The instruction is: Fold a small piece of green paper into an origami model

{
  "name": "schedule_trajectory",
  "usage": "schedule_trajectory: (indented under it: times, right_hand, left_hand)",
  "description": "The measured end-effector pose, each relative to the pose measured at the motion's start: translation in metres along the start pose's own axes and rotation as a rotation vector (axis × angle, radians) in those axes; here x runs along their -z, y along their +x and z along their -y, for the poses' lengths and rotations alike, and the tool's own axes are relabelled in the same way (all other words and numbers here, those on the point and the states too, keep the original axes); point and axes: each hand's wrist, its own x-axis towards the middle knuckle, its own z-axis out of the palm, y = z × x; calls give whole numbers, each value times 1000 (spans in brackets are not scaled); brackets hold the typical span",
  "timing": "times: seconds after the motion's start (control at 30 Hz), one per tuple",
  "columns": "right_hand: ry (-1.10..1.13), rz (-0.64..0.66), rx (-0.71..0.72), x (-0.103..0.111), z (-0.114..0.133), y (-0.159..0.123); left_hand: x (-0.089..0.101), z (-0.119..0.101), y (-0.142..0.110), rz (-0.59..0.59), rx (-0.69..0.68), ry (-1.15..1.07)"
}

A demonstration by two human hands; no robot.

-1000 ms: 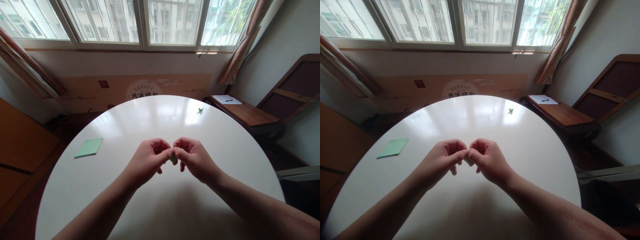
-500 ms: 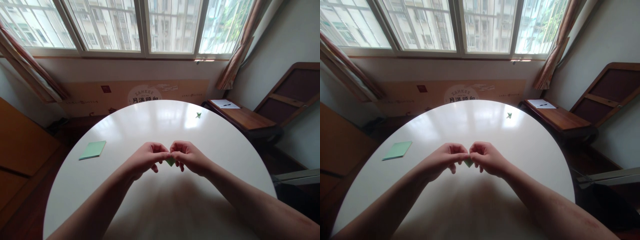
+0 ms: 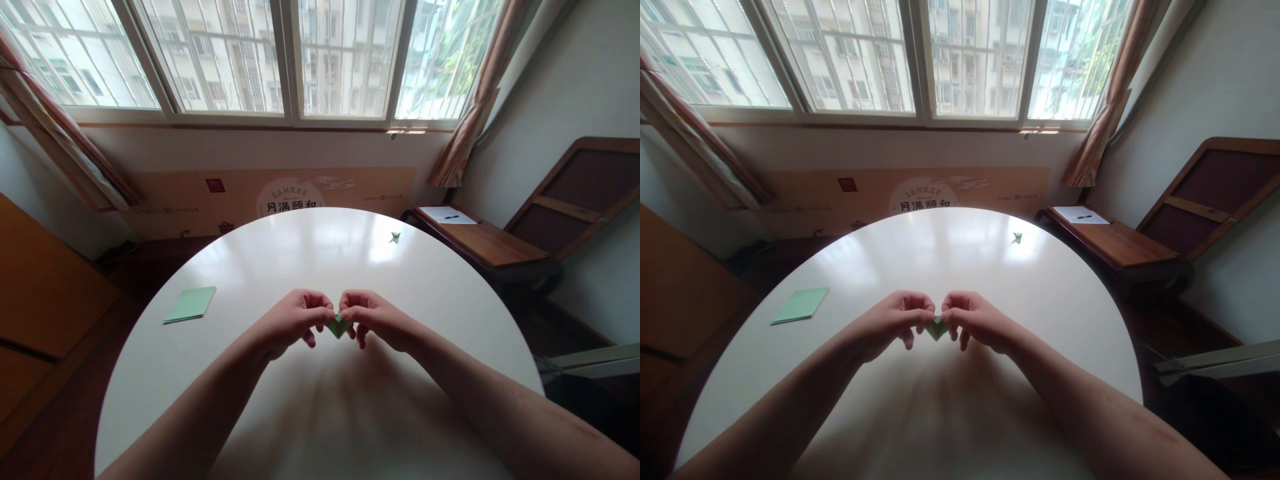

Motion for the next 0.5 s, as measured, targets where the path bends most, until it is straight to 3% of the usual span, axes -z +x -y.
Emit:
schedule_trajectory:
  times: [0.5]
  right_hand:
    - [61, 92, 3, 10, -11, 6]
  left_hand:
    - [0, -2, -1, 31, 40, -23]
